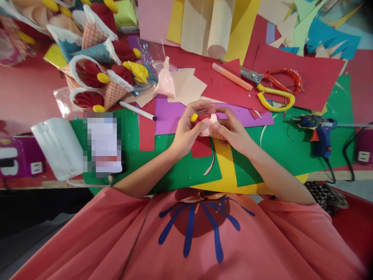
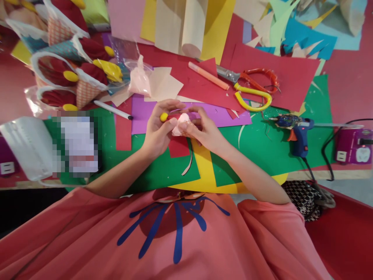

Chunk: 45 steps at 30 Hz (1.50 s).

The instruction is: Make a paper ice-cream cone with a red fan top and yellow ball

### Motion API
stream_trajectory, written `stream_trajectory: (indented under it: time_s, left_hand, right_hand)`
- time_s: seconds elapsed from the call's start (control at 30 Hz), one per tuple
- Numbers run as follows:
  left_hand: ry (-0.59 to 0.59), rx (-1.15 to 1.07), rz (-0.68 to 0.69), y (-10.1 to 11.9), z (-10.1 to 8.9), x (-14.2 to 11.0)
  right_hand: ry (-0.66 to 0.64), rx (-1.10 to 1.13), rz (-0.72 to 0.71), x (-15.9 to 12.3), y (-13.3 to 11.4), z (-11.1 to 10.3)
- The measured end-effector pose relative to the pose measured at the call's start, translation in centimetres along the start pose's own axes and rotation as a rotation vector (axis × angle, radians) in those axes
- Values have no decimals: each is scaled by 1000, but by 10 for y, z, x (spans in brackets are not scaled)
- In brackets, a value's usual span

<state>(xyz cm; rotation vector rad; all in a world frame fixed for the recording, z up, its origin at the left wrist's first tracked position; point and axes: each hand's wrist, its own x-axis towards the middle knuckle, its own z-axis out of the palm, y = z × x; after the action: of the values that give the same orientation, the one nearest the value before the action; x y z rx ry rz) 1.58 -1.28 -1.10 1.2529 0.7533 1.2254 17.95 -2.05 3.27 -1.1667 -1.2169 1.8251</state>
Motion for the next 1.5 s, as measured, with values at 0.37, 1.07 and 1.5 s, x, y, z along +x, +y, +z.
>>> stream_trajectory:
  time_s: [0.37, 1.07, 1.5]
  left_hand:
    - [19, -15, -23, 3, 2, -1]
    - [11, -59, -18, 0, -4, 2]
    - [-19, 23, -25, -2, -5, 1]
  right_hand:
    - [18, 8, 8, 0, 0, 1]
    - [5, -41, 10, -1, -1, -2]
    - [37, -109, -108, -1, 2, -3]
